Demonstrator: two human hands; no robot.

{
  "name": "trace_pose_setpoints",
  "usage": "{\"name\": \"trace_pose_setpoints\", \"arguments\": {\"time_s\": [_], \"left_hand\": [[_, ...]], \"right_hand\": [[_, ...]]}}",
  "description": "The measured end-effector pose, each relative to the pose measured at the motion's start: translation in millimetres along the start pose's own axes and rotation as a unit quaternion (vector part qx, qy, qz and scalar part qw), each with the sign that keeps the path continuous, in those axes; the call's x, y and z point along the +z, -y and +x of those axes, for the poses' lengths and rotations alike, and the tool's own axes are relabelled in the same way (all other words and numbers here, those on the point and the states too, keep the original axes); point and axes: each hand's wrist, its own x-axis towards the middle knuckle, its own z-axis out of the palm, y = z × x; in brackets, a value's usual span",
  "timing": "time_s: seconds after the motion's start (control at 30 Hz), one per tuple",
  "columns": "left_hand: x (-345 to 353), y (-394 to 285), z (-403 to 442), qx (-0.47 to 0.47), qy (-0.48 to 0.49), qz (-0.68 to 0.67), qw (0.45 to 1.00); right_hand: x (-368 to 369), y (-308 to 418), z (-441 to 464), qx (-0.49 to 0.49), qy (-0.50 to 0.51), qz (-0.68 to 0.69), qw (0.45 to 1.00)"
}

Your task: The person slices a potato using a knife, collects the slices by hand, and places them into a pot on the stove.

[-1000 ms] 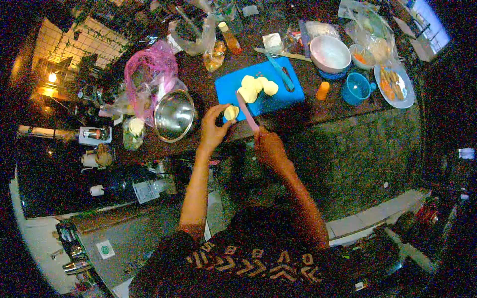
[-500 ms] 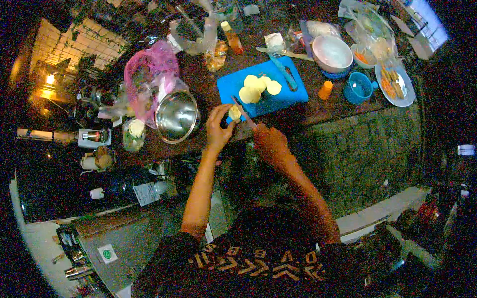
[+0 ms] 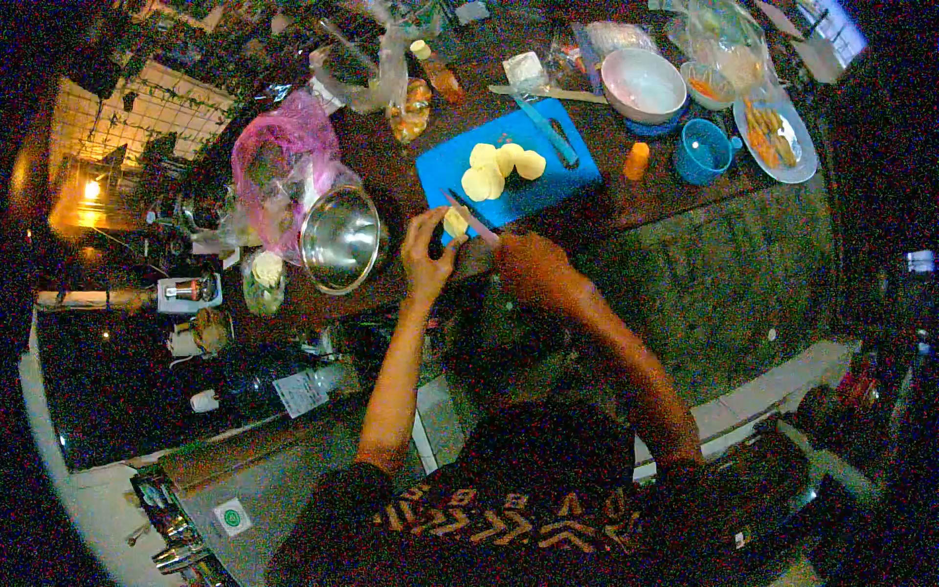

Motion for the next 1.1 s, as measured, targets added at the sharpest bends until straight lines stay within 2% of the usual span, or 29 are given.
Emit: {"name": "trace_pose_setpoints", "arguments": {"time_s": [0.13, 0.23, 0.4, 0.5, 0.63, 0.7, 0.83, 0.93, 1.0, 1.1], "left_hand": [[0.9, -3.0, 2.4, 0.038, -0.015, 0.050, 0.998], [0.5, -1.8, 1.1, 0.020, -0.012, 0.050, 0.998], [2.8, 0.5, -2.1, 0.019, -0.017, 0.041, 0.999], [4.6, 3.2, -3.1, 0.016, -0.022, 0.039, 0.999], [2.0, -0.2, -0.6, 0.018, -0.020, 0.058, 0.998], [1.1, -0.4, 1.2, 0.025, -0.021, 0.057, 0.998], [-4.4, -1.6, 6.1, 0.039, -0.003, 0.059, 0.997], [-5.5, -3.2, 8.7, 0.043, -0.006, 0.063, 0.997], [-4.9, -3.2, 9.9, 0.038, -0.005, 0.062, 0.997], [-3.8, -1.5, 10.3, 0.031, -0.006, 0.049, 0.998]], "right_hand": [[-4.3, -9.1, 5.2, -0.028, -0.012, 0.026, 0.999], [-11.2, -8.7, 6.3, -0.003, 0.019, 0.031, 0.999], [-24.0, 1.1, 1.5, -0.040, -0.001, 0.062, 0.997], [-15.5, -5.9, 3.8, -0.036, -0.030, 0.039, 0.998], [-21.6, 0.0, 4.0, 0.007, -0.001, 0.010, 1.000], [-26.1, 1.9, 2.2, -0.033, 0.008, 0.030, 0.999], [-34.2, 9.3, 2.1, -0.026, 0.011, 0.031, 0.999], [-52.3, 25.2, -4.7, -0.064, -0.031, 0.071, 0.995], [-46.2, 9.5, 8.1, -0.022, 0.031, 0.040, 0.998], [-41.5, 2.3, 14.9, -0.028, 0.044, 0.023, 0.998]]}}
